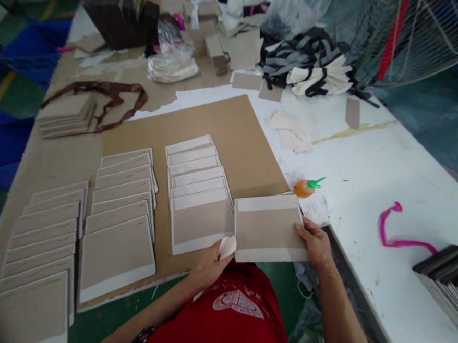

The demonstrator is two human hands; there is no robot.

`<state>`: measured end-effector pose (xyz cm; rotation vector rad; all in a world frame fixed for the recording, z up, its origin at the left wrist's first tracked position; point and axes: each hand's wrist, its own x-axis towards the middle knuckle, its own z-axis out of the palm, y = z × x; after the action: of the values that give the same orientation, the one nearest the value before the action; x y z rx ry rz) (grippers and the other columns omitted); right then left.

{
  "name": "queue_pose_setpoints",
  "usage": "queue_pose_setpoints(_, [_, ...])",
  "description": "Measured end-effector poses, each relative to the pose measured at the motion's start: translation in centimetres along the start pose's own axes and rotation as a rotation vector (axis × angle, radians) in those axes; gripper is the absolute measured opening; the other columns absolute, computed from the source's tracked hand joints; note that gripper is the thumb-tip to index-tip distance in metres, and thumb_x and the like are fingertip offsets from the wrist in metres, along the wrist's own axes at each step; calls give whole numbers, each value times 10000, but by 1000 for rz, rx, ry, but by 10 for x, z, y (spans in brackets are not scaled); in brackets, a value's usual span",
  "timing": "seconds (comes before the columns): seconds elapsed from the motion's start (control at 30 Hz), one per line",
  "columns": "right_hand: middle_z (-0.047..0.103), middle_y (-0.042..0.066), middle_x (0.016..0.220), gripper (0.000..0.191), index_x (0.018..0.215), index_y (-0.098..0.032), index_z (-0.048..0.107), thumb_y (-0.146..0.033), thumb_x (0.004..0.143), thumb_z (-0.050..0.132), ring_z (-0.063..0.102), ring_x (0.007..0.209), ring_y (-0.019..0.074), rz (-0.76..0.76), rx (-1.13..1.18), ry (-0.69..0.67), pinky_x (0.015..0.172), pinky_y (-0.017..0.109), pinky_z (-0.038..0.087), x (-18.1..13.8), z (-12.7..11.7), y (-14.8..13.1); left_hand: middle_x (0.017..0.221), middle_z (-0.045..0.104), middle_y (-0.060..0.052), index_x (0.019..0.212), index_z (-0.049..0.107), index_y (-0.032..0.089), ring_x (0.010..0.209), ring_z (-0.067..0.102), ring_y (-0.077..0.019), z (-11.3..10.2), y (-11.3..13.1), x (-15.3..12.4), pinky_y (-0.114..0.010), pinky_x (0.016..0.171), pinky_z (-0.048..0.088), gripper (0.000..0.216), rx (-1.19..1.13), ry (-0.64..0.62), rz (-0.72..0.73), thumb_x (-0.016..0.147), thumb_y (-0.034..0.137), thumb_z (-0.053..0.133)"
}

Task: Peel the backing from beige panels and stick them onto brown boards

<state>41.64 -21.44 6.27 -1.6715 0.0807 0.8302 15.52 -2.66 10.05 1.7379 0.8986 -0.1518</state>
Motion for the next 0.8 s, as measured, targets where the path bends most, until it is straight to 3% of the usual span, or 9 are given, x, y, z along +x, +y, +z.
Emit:
queue_pose_setpoints(0.13, [750, 31, 865, 619, 1115, -192, 714, -404, 542, 813, 671, 706, 238, 9, -115, 3, 624, 361, 538, 24, -20, -4, 1031, 721, -80, 1069, 663, 179, 943, 658, -245, -2, -3, 7, -346, 876, 484, 280, 102, -43, -26, 819, 257, 563])
queue_pose_setpoints(0.33, [743, 22, 868, 458, 1030, -233, 740, -399, 603, 737, 654, 775, 246, -58, -349, 38, 752, 397, 518, 46, -33, -5, 952, 734, -72, 1000, 696, 188, 856, 672, -250, -3, -14, 13, -356, 832, 499, 239, 84, -41, -10, 817, 256, 558])
queue_pose_setpoints(0.4, [728, 49, 862, 397, 973, -222, 743, -397, 618, 714, 641, 815, 268, -148, -574, 97, 807, 438, 496, 47, -36, -4, 954, 728, -73, 1003, 692, 185, 870, 667, -244, -9, -18, 12, -356, 847, 499, 234, 70, 5, -3, 824, 250, 555])
queue_pose_setpoints(0.5, [686, 129, 954, 341, 950, -193, 728, -383, 673, 669, 602, 950, 311, -464, -919, 248, 921, 502, 426, 43, -25, -4, 1058, 697, -91, 1078, 662, 170, 991, 642, -234, -29, -29, 6, -356, 946, 473, 283, 114, 198, -3, 826, 190, 535])
queue_pose_setpoints(0.57, [657, 164, 1027, 332, 992, -189, 712, -395, 753, 611, 570, 1018, 316, -661, -985, 285, 958, 505, 398, 34, 2, -4, 1215, 630, -118, 1190, 605, 149, 1126, 593, -235, -45, -41, 3, -362, 1035, 425, 380, 188, 378, -27, 824, 131, 502])
queue_pose_setpoints(0.63, [644, 153, 1051, 338, 1041, -197, 692, -411, 822, 549, 582, 966, 284, -704, -911, 166, 899, 459, 447, 22, 47, -3, 1377, 509, -155, 1311, 509, 128, 1242, 525, -252, -60, -56, 0, -380, 1086, 388, 494, 275, 514, -110, 820, 90, 483])
queue_pose_setpoints(0.73, [620, 117, 1083, 367, 1126, -191, 646, -390, 843, 526, 604, 817, 212, -613, -760, -181, 762, 372, 506, 3, 128, 8, 1479, 375, -194, 1391, 406, 122, 1306, 475, -288, -74, -75, -1, -412, 1085, 400, 574, 366, 562, -249, 823, 74, 480])
queue_pose_setpoints(0.8, [619, 121, 1072, 346, 1106, -186, 647, -342, 809, 562, 604, 861, 231, -593, -816, -257, 806, 387, 498, -5, 172, 21, 1491, 353, -202, 1398, 389, 129, 1308, 474, -295, -77, -83, 0, -416, 1075, 416, 575, 390, 542, -279, 831, 74, 475])
